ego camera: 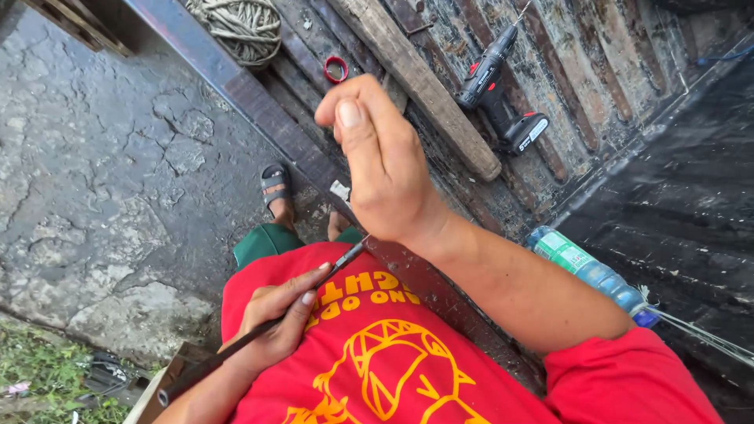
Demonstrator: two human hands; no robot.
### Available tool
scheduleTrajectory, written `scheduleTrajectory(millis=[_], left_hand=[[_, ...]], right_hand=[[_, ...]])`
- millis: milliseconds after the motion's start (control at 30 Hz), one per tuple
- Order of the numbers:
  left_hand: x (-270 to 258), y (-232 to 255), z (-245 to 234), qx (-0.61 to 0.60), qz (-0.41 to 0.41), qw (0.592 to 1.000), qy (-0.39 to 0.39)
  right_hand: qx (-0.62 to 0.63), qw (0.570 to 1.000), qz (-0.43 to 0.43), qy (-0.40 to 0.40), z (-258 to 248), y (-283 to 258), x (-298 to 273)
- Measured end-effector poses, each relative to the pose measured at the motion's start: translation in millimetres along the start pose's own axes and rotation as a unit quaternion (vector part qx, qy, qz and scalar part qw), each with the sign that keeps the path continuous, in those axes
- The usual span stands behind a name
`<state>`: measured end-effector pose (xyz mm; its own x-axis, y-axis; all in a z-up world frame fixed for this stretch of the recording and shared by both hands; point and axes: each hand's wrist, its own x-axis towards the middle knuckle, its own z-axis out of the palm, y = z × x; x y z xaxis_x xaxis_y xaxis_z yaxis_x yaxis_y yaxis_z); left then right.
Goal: Using a drill, screwdriver, and wrench to repair or assemble metal components on a truck bed gate.
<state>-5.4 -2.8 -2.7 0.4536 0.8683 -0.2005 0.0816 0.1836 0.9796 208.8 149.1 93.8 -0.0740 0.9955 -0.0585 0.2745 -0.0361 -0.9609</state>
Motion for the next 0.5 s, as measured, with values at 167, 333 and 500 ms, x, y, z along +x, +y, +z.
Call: scheduleTrajectory(millis=[167, 333, 500], left_hand=[[-4, 2, 3, -0.023, 0.005, 1.000, 0.021], [-3, 3, 2, -0.025, -0.007, 0.999, 0.018], [-3, 1, 2, -0.043, 0.004, 0.999, 0.012]], right_hand=[[0.029, 0.999, -0.024, 0.008, 14, 32, 15], [0.012, 0.997, 0.081, 0.006, 32, 70, 42], [0.052, 0.960, 0.262, -0.086, 43, 139, 60]])
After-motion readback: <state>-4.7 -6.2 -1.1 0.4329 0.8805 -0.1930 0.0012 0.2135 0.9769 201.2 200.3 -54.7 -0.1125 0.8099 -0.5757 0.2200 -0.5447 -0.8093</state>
